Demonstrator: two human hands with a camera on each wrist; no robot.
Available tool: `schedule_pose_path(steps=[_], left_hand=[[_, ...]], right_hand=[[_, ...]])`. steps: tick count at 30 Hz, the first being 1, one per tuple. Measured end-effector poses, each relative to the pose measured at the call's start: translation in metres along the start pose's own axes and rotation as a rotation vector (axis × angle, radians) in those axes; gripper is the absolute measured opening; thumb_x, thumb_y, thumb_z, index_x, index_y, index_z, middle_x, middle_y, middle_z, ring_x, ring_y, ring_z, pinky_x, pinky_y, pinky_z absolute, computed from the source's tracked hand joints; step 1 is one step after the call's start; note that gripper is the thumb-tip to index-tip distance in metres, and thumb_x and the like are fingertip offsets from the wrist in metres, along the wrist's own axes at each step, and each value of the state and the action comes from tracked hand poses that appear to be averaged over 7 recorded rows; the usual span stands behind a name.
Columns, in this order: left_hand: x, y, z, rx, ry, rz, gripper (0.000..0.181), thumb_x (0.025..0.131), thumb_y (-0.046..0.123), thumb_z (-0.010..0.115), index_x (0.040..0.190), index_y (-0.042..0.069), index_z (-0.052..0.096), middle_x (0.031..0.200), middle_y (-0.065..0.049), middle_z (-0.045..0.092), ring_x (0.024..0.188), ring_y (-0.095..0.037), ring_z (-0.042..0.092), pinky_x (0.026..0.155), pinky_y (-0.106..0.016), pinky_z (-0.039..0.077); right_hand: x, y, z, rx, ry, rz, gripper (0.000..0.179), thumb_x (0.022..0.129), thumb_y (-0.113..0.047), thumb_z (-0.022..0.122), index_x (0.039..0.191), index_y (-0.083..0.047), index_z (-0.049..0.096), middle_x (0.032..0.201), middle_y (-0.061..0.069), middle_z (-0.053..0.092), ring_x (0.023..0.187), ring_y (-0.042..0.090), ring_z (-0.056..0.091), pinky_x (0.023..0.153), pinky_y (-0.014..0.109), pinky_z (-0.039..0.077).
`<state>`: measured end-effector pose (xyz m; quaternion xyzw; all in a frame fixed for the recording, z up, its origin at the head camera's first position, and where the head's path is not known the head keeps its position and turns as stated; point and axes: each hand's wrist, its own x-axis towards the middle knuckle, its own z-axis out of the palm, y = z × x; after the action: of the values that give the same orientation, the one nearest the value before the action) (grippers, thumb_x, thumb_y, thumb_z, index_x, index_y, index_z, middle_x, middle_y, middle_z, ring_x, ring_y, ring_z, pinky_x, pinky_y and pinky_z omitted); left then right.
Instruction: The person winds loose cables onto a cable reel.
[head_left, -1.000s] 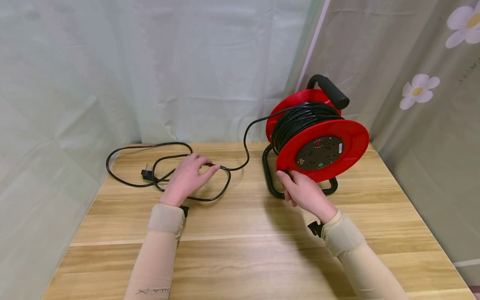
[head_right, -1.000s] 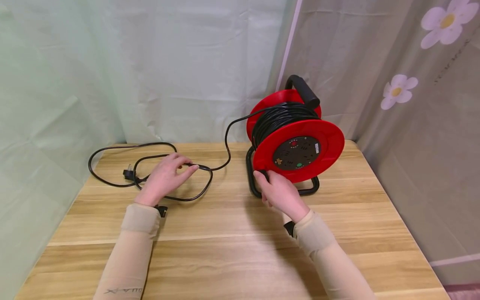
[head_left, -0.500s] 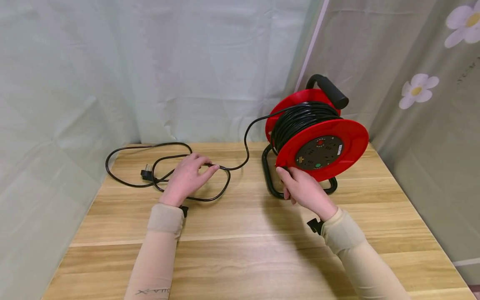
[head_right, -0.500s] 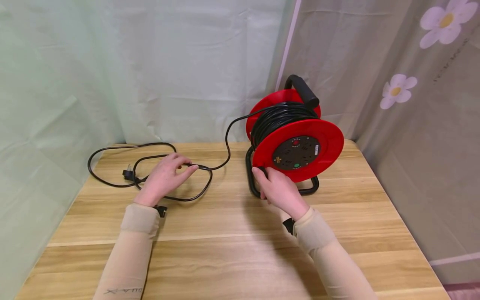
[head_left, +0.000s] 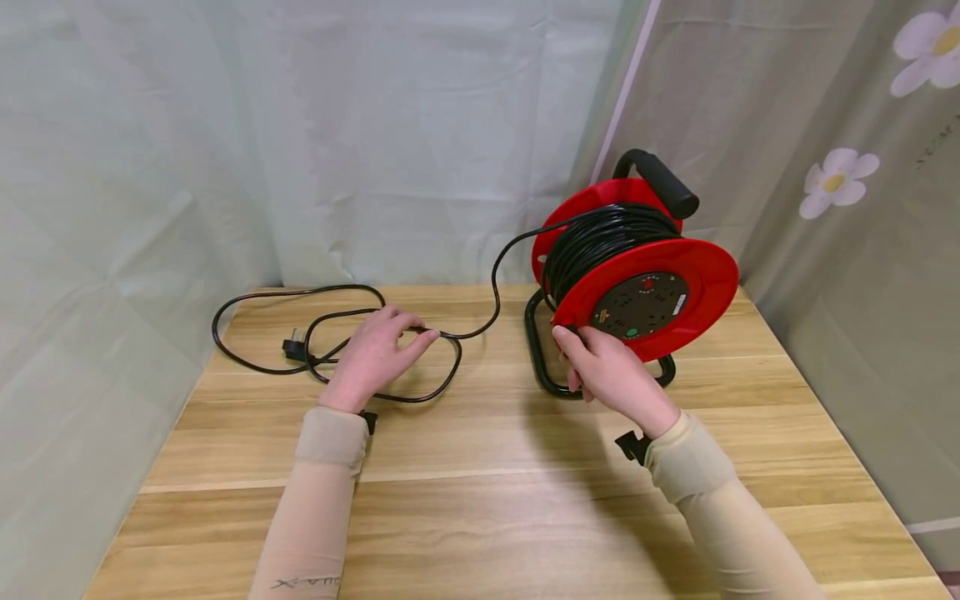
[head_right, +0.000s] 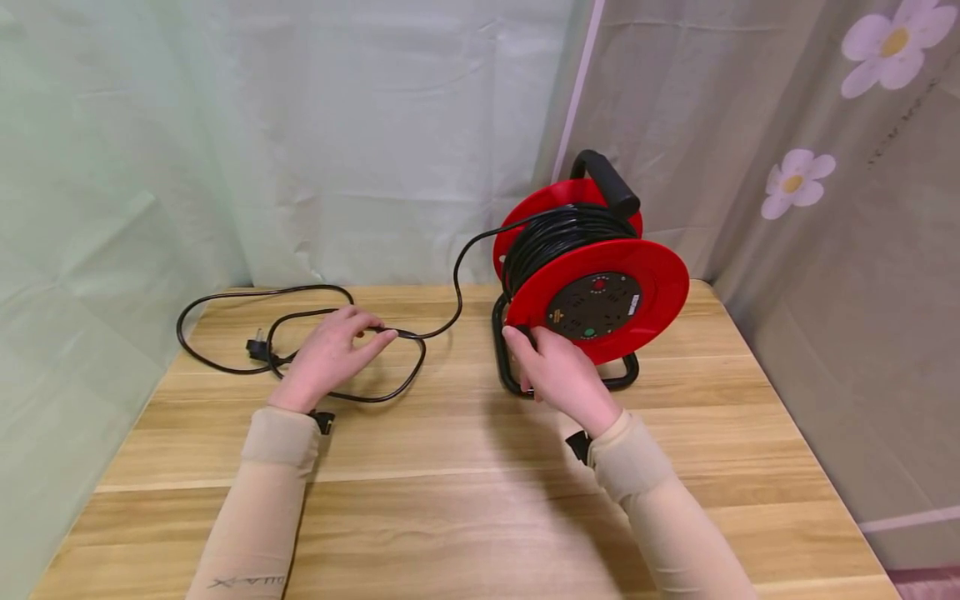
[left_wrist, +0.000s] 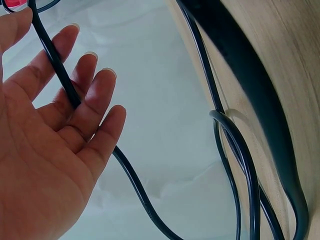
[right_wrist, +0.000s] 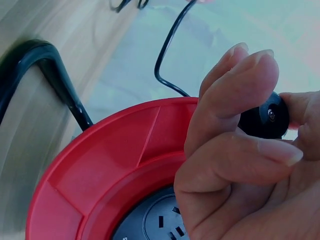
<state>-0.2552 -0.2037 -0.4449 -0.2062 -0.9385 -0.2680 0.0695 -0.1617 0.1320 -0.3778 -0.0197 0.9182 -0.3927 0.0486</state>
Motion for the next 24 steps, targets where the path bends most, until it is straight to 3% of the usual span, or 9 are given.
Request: schedule_pose_path(steps=[9, 16, 24], left_hand=[[0.000, 0.000, 0.000, -0.001, -0.007, 0.006, 0.059, 0.099, 0.069, 0.047, 0.118, 0.018, 0.071, 0.107, -0.003, 0.056, 0.089, -0.025, 0.051, 0.083, -0.046, 0.044], [0.000, -0.001, 0.000, -0.008, -0.004, 0.018, 0.056, 0.100, 0.067, 0.049, 0.116, 0.018, 0.071, 0.107, -0.003, 0.056, 0.089, -0.025, 0.051, 0.083, -0.045, 0.044], [-0.001, -0.001, -0.001, -0.006, -0.002, 0.016, 0.056, 0.099, 0.068, 0.049, 0.115, 0.018, 0.071, 0.107, -0.002, 0.056, 0.089, -0.025, 0.051, 0.082, -0.045, 0.044]], right_hand=[[-0.001, -0.007, -0.008, 0.023, -0.022, 0.007, 0.066, 0.097, -0.077, 0.038, 0.097, -0.015, 0.060, 0.077, 0.014, 0.068, 0.056, 0.029, 0.061, 0.064, 0.042, 0.052], [-0.001, -0.010, -0.014, -0.017, -0.008, -0.005, 0.067, 0.100, -0.074, 0.037, 0.092, -0.012, 0.061, 0.072, 0.007, 0.066, 0.059, 0.028, 0.062, 0.064, 0.041, 0.052], [-0.001, -0.015, -0.019, -0.004, 0.001, -0.004, 0.069, 0.101, -0.071, 0.040, 0.095, -0.006, 0.062, 0.073, 0.007, 0.066, 0.062, 0.032, 0.063, 0.063, 0.042, 0.050]])
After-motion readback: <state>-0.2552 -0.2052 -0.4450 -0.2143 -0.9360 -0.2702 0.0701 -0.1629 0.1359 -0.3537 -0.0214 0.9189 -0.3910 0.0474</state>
